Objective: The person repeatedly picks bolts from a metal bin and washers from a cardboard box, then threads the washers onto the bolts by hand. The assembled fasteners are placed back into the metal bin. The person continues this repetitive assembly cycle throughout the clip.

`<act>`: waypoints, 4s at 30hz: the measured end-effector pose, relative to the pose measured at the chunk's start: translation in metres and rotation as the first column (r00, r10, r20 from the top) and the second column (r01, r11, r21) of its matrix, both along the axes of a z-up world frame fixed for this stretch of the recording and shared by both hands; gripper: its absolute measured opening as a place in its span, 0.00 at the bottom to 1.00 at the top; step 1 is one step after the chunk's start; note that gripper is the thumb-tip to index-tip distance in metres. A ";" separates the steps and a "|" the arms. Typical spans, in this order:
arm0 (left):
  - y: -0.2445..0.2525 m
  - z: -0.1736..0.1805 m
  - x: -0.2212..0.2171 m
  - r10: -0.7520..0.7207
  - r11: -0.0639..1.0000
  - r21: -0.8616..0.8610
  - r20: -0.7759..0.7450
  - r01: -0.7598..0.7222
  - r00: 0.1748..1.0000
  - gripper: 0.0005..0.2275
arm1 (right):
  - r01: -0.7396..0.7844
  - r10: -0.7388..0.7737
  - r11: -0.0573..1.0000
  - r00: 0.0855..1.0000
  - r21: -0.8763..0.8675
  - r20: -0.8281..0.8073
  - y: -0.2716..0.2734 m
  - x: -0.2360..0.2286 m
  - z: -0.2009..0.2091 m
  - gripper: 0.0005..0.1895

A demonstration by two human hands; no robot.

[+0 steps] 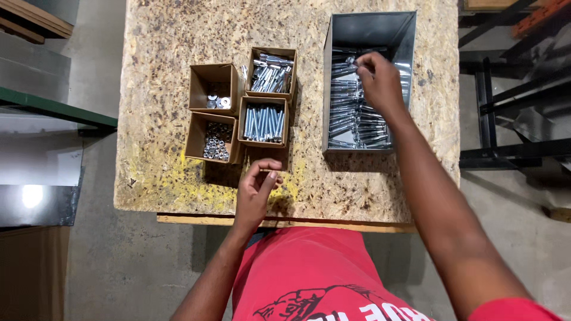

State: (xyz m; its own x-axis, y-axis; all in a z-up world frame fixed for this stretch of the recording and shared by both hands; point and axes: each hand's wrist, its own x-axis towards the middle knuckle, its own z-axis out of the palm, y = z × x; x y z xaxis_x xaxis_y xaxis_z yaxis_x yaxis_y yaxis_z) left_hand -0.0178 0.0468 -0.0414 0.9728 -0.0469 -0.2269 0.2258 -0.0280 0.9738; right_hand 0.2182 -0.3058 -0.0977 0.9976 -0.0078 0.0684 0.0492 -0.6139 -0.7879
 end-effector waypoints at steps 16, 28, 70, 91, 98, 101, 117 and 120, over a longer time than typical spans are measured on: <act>0.011 -0.013 -0.004 -0.060 0.946 0.325 0.189 -0.005 0.980 0.11 | -0.088 0.144 0.932 0.980 -0.351 0.135 0.005 0.091 -0.105 0.11; 0.023 -0.057 0.105 -0.288 0.636 0.757 0.409 -0.146 0.866 0.10 | 0.018 0.019 0.984 0.978 -0.175 0.208 0.032 0.046 -0.072 0.04; -0.025 0.014 0.098 -0.146 0.967 0.234 0.201 0.097 0.969 0.16 | -0.018 0.266 0.710 0.932 0.704 -0.245 0.151 -0.176 0.002 0.28; -0.029 -0.153 0.291 -0.326 0.624 0.776 0.369 -0.095 0.871 0.09 | 0.199 0.172 0.637 0.905 0.745 -0.389 0.134 -0.201 0.024 0.19; -0.025 -0.093 0.262 -0.202 0.794 0.604 0.374 -0.073 0.905 0.05 | 0.221 0.144 0.637 0.907 0.738 -0.396 0.133 -0.196 0.036 0.19; -0.020 -0.057 0.234 -0.159 0.909 0.415 0.405 -0.026 0.900 0.04 | 0.231 0.118 0.652 0.910 0.722 -0.398 0.127 -0.192 0.036 0.19; 0.017 0.076 0.121 -0.403 0.911 0.314 0.532 0.268 0.745 0.09 | -0.021 0.003 0.896 0.999 0.444 0.042 0.118 -0.172 0.096 0.10; 0.016 0.069 0.110 -0.464 0.876 0.347 0.408 0.336 0.786 0.09 | -0.094 0.094 0.945 0.995 0.313 0.016 0.121 -0.175 0.084 0.11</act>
